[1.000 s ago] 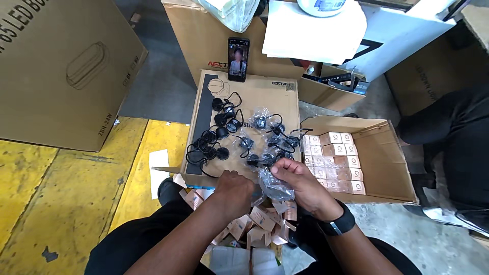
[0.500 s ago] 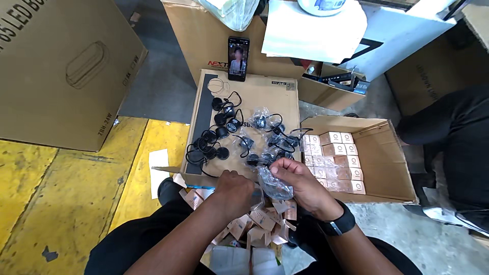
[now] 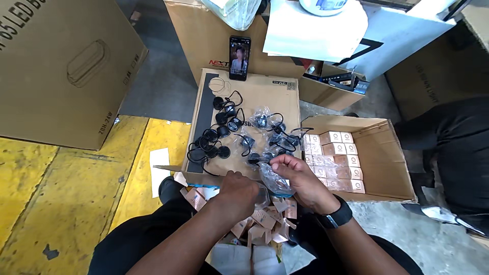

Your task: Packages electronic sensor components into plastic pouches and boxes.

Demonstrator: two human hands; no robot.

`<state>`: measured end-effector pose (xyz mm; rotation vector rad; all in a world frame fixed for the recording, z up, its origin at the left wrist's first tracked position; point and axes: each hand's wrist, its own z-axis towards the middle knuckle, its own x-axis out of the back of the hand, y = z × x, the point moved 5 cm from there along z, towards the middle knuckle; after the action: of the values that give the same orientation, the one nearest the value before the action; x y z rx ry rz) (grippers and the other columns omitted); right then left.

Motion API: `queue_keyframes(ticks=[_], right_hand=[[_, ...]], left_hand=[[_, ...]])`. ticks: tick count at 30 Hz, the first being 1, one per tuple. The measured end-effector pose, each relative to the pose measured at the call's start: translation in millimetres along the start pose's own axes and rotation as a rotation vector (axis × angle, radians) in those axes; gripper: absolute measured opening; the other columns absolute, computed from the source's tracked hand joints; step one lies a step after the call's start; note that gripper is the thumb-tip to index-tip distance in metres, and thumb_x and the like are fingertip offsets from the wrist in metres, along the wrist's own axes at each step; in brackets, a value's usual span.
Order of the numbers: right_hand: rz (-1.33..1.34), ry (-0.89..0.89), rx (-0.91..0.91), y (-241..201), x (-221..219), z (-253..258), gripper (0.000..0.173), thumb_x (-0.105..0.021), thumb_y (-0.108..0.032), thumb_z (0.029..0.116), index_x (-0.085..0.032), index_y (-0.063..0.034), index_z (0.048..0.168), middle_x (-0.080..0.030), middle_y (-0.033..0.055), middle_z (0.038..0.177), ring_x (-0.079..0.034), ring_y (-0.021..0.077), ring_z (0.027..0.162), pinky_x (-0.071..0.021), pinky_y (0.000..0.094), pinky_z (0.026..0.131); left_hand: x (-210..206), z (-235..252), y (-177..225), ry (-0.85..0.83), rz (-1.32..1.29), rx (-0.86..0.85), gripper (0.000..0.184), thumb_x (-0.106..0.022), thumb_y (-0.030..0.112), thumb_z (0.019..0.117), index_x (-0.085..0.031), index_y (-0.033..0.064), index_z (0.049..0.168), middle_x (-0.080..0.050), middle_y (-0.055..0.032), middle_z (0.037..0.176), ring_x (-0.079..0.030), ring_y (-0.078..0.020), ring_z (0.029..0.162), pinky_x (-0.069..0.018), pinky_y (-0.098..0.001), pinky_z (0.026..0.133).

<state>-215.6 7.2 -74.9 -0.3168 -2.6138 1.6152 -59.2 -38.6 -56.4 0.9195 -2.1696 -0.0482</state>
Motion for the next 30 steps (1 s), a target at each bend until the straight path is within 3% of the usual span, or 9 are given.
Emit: queue_keyframes(ticks=[5,8,12,15,19,21,23,25,30], right_hand=[[-0.228,0.011,0.020,7.9,0.8,4.2,0.015,-0.065,-0.016,0.0980,-0.068,-0.0047,0.107,-0.065,0.0012,0.081,-0.059,0.0083,0.066,-0.0486,0.0246,0.058],[-0.438,-0.009,0.068,16.9,-7.5,4.1,0.021,-0.067,-0.019,0.0961,-0.067,-0.0040,0.111,-0.067,0.0021,0.083,-0.063,0.0100,0.071,-0.0538,0.0278,0.066],[-0.817,-0.123,0.067,37.7,-39.0,12.8,0.039,-0.066,-0.030,0.0976,-0.064,-0.0079,0.130,-0.070,0.0050,0.099,-0.067,0.0166,0.085,-0.0577,0.0401,0.081],[-0.980,-0.152,0.031,39.4,-76.8,32.2,0.056,-0.064,-0.031,0.0974,-0.051,-0.0138,0.149,-0.072,0.0058,0.104,-0.069,0.0213,0.088,-0.0579,0.0473,0.083],[-1.202,-0.063,0.060,22.8,-128.0,75.1,0.059,-0.056,-0.028,0.1010,-0.041,-0.0168,0.157,-0.069,0.0130,0.118,-0.069,0.0312,0.102,-0.0554,0.0561,0.089],[-1.367,-0.087,0.090,19.7,-148.1,98.4,0.052,-0.051,-0.026,0.1035,-0.045,-0.0162,0.155,-0.064,0.0179,0.131,-0.068,0.0364,0.107,-0.0546,0.0582,0.090],[-1.514,-0.146,0.117,19.9,-159.9,111.7,0.038,-0.045,-0.022,0.1051,-0.058,-0.0108,0.139,-0.063,0.0205,0.131,-0.069,0.0403,0.105,-0.0550,0.0605,0.085],[-1.580,-0.175,0.153,11.2,-164.7,108.3,0.032,-0.043,-0.018,0.1048,-0.062,-0.0062,0.128,-0.063,0.0220,0.127,-0.069,0.0425,0.101,-0.0550,0.0617,0.080],[-1.212,0.066,0.428,-43.5,-115.5,45.3,0.033,-0.047,-0.027,0.1073,-0.068,-0.0071,0.123,-0.072,0.0128,0.109,-0.072,0.0290,0.095,-0.0579,0.0540,0.084]], left_hand=[[-6.9,-13.3,22.8,0.014,-0.028,-0.087,0.019,-0.062,0.018,0.0958,-0.067,0.0000,0.098,-0.070,-0.0217,0.101,-0.065,-0.0434,0.103,-0.0468,-0.0630,0.090],[-8.5,-28.9,36.7,0.011,-0.039,-0.135,0.017,-0.065,0.013,0.0942,-0.069,-0.0016,0.100,-0.070,-0.0225,0.104,-0.065,-0.0439,0.106,-0.0463,-0.0645,0.094],[-21.2,-45.9,48.3,-0.019,-0.021,-0.190,0.019,-0.070,0.008,0.0887,-0.069,-0.0015,0.105,-0.068,-0.0242,0.111,-0.062,-0.0464,0.111,-0.0456,-0.0680,0.092],[-33.0,-52.5,53.6,-0.065,-0.009,-0.230,0.020,-0.072,0.010,0.0886,-0.070,0.0001,0.106,-0.069,-0.0226,0.111,-0.062,-0.0446,0.110,-0.0458,-0.0676,0.092],[-44.8,-58.9,59.6,-0.117,-0.010,-0.256,0.023,-0.073,0.012,0.0883,-0.070,-0.0004,0.108,-0.068,-0.0226,0.113,-0.062,-0.0443,0.109,-0.0462,-0.0687,0.089],[-46.8,-58.4,60.2,-0.130,-0.010,-0.251,0.025,-0.075,0.013,0.0875,-0.069,-0.0005,0.108,-0.067,-0.0242,0.114,-0.061,-0.0457,0.110,-0.0465,-0.0689,0.087],[-45.7,-57.2,59.4,-0.118,-0.012,-0.245,0.026,-0.075,0.014,0.0872,-0.069,-0.0007,0.107,-0.066,-0.0244,0.115,-0.061,-0.0453,0.111,-0.0470,-0.0680,0.087],[-42.1,-57.1,57.2,-0.109,-0.015,-0.233,0.025,-0.075,0.016,0.0873,-0.069,-0.0002,0.106,-0.067,-0.0233,0.114,-0.062,-0.0440,0.110,-0.0476,-0.0669,0.087],[-30.1,-59.0,50.0,-0.040,-0.069,-0.246,0.020,-0.074,0.015,0.0882,-0.070,0.0003,0.100,-0.068,-0.0220,0.106,-0.064,-0.0423,0.103,-0.0485,-0.0653,0.082]])
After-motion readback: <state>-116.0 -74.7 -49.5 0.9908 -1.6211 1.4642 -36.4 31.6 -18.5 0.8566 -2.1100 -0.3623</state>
